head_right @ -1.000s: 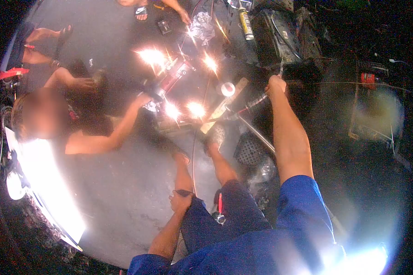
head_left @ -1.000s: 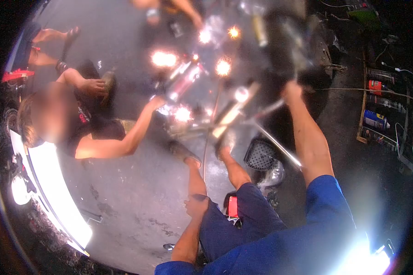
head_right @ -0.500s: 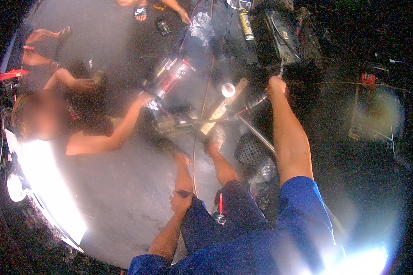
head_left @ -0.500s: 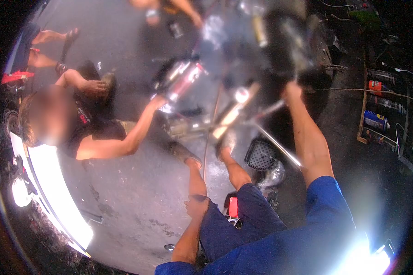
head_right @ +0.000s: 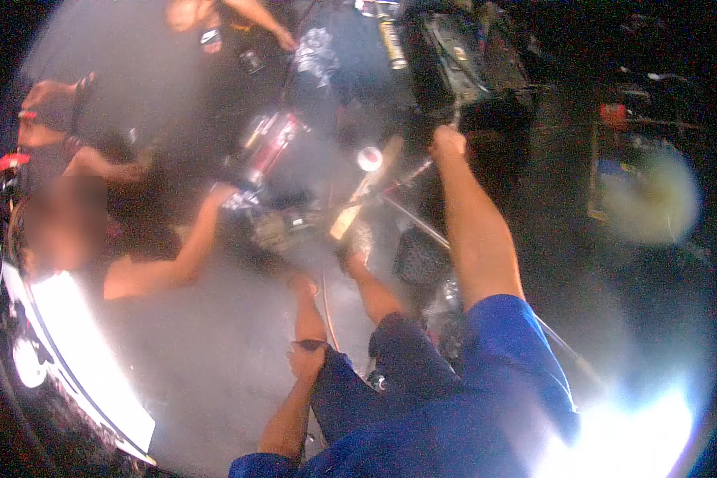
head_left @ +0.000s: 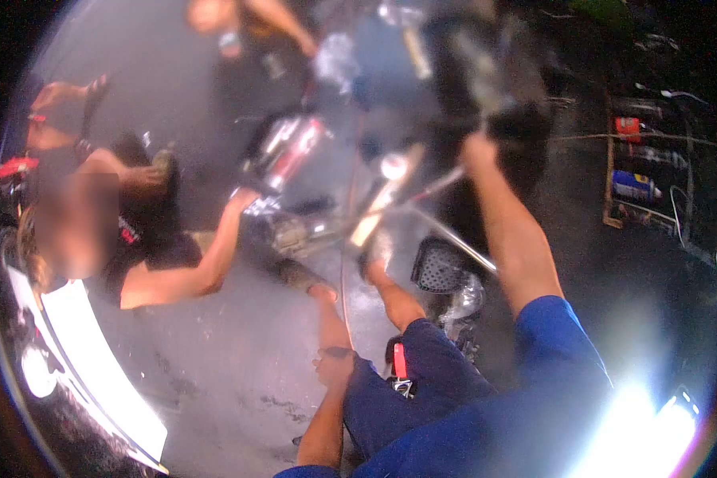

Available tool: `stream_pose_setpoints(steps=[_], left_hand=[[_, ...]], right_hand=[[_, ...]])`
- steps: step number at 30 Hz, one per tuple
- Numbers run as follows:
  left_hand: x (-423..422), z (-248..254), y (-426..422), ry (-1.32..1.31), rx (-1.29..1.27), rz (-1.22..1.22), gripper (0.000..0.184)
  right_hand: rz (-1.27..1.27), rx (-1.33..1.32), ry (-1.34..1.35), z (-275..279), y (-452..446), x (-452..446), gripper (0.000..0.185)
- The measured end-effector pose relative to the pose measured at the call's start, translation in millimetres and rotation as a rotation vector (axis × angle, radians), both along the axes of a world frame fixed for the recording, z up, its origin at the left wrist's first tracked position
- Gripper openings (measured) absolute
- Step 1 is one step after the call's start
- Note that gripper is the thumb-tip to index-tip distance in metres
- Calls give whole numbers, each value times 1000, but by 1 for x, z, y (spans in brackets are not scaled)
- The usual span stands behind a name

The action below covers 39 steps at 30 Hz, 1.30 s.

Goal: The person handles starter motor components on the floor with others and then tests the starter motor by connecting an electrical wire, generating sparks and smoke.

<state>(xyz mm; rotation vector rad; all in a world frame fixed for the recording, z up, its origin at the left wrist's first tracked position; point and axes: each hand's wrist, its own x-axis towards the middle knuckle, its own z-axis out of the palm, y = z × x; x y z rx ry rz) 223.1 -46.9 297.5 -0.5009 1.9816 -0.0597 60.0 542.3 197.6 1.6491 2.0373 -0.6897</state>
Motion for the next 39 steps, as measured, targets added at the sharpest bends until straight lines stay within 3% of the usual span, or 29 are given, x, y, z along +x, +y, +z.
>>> stream_pose_setpoints(steps=[1,3,4,7,14,17,21,25,28,36,39], left_hand=[[-2,2,1,-3,-10,-3,92],[-5,2,0,-50,5,13,100],[-6,2,-1,-71,5,28,104],[-3,1,0,-5,-12,-13,90],[-6,2,1,-17,-9,4,92],[-3,-2,-2,-24,13,10,95],[0,-5,-9,-23,-2,17,97],[-7,0,-1,-30,-7,27,97],[-5,0,-2,-15,0,20,96],[-4,-3,-4,-12,4,-5,96],[-3,-4,-4,-2,-3,-1,96]], right_hand=[[-813,41,323,-10,-3,-12,39],[-493,112,273,-33,11,5,46],[-520,125,284,-43,14,7,48],[-586,156,269,-64,25,13,49],[-634,91,226,-58,26,10,47],[-689,135,363,-58,18,11,48],[-615,67,344,-29,9,8,49],[-715,84,365,-6,-3,-1,50],[-563,82,257,-41,20,12,51],[-336,122,279,-48,20,20,53],[-374,66,229,-66,32,21,35]])
